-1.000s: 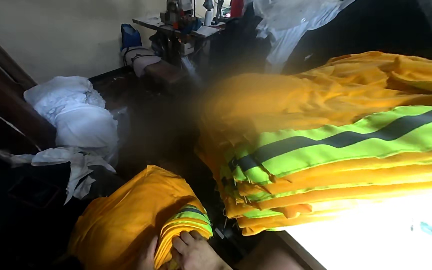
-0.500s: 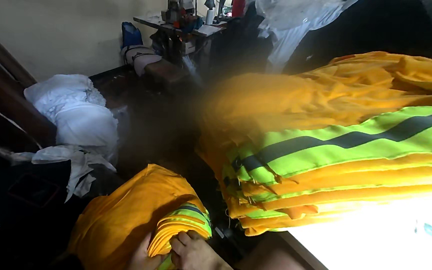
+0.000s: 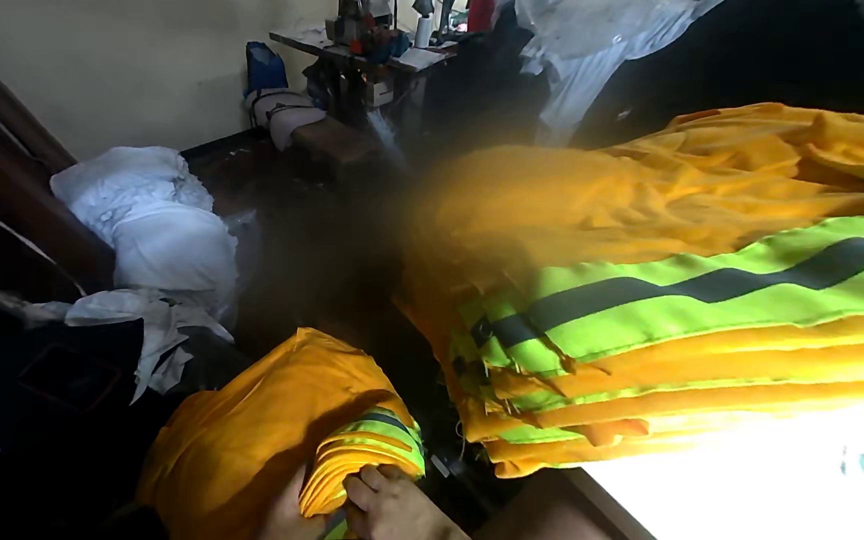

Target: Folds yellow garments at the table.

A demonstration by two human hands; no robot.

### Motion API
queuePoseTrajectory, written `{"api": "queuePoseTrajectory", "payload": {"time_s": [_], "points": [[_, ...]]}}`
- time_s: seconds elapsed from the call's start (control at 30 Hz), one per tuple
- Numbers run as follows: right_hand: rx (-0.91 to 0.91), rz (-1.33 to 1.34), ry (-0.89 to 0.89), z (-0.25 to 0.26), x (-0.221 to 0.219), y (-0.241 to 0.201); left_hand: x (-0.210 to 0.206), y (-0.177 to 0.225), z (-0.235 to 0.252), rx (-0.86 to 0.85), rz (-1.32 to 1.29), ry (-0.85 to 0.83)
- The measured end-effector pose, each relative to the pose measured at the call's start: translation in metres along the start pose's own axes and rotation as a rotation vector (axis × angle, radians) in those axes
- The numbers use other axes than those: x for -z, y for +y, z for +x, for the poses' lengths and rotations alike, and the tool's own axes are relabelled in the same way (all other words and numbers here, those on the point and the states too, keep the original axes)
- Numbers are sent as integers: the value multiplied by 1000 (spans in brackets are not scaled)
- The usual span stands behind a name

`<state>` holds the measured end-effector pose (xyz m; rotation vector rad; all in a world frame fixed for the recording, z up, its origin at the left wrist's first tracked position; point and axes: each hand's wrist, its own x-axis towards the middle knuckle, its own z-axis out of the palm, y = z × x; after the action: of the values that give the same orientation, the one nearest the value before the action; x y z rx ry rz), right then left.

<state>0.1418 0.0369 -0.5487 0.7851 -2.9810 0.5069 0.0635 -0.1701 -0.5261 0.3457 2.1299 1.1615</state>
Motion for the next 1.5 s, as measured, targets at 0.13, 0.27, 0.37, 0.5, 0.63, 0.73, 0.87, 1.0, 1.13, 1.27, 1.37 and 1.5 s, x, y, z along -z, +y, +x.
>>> {"api": "queuePoseTrajectory", "payload": {"time_s": [0.13, 0.27, 0.37, 0.5, 0.63, 0.73, 0.87, 1.0, 1.13, 1.27, 1.37, 1.5], "points": [[-52, -64, 44, 0, 4, -3, -5, 8, -7, -47, 223, -44], [-66, -92, 85, 0, 6, -5, -13, 8, -7, -112, 377, 7], [-12, -42, 73, 0, 8, -4, -3, 10, -5, -15, 154, 6], [5, -39, 14, 1, 4, -2, 0, 5, -2, 36, 94, -22], [-38, -65, 37, 0, 4, -3, -9, 8, -7, -96, 359, -21], [-59, -90, 70, 0, 4, -5, -17, 4, -5, -96, 448, -9], [-19, -50, 52, 1, 8, -4, -3, 5, -3, 14, 152, -2], [1, -36, 17, 2, 1, -3, 6, 8, 0, 63, -5, -43], [-9, -100, 56, 4, 1, -1, 10, 7, 3, 128, -122, -30], [-5, -140, 73, 9, -4, 3, 16, 4, 6, 157, -250, -37], [-27, -121, 40, 13, -3, 4, 14, 5, 6, 147, -248, -42], [-42, -165, 49, 9, -3, 6, -10, 8, -8, -30, 221, 112]]}}
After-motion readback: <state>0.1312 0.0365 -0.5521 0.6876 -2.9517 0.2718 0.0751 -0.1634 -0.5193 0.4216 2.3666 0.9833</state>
